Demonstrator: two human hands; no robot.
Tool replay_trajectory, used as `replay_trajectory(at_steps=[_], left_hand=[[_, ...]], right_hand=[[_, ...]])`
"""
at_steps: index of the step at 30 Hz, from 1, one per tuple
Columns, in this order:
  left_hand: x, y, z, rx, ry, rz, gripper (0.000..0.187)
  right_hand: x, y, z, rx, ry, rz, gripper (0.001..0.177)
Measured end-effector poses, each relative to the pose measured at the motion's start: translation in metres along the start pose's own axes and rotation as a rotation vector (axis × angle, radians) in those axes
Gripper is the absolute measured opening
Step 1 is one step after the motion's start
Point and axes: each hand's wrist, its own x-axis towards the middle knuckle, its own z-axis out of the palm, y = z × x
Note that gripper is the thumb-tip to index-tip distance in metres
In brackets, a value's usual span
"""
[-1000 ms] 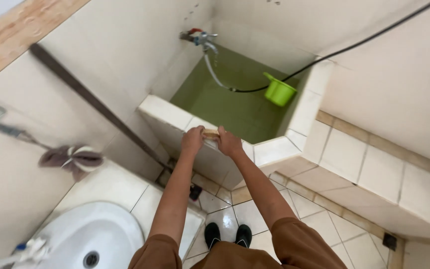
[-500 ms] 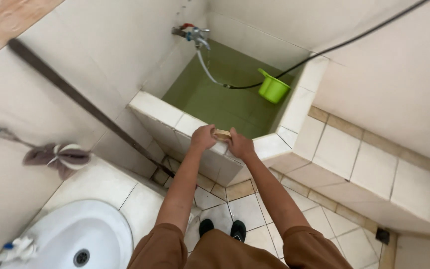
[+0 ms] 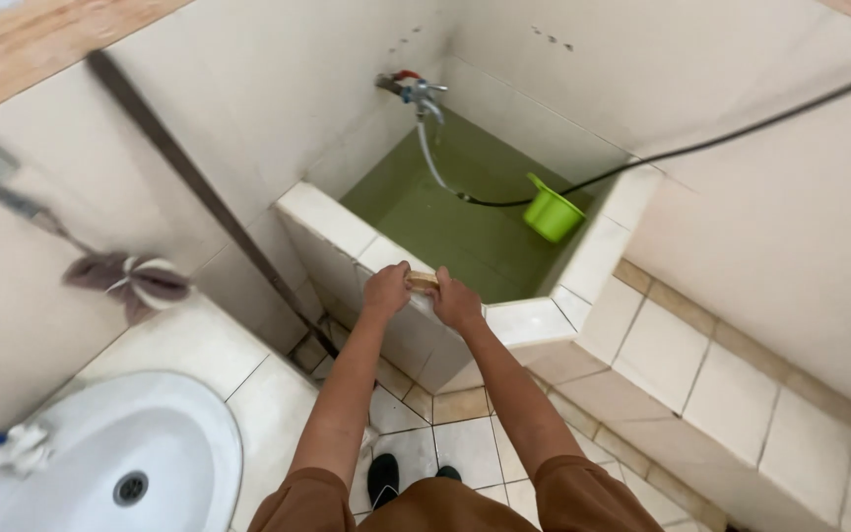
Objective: Wiping a bathroom counter with a cloth and scrubbing the edge of a water tank with a small tool
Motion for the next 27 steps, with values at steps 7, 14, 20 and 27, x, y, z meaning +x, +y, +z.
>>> replay_trajectory(at_steps=[7, 14, 20, 27], left_hand=[[-0.015, -0.021, -0.003, 0.022, 0.087, -0.070, 0.033], [-0.034, 0.022, 0.011, -0.005, 0.026, 0.053, 0.022], [-0.017, 0.082, 0.055, 0.094, -0.057, 0.227, 0.020], [-0.007, 0.142, 0.110, 0.120, -0.202, 0.338, 0.031]], right_hand=[[0.000, -0.032, -0.013, -0.006, -0.017, -0.059, 0.045], [-0.027, 0.019, 0.003, 0.027, -0.021, 0.029, 0.044], [-0.075, 0.078, -0.006, 0.007, 0.007, 0.205, 0.046], [-0.120, 0.140, -0.020, 0.078, 0.055, 0.362, 0.041]])
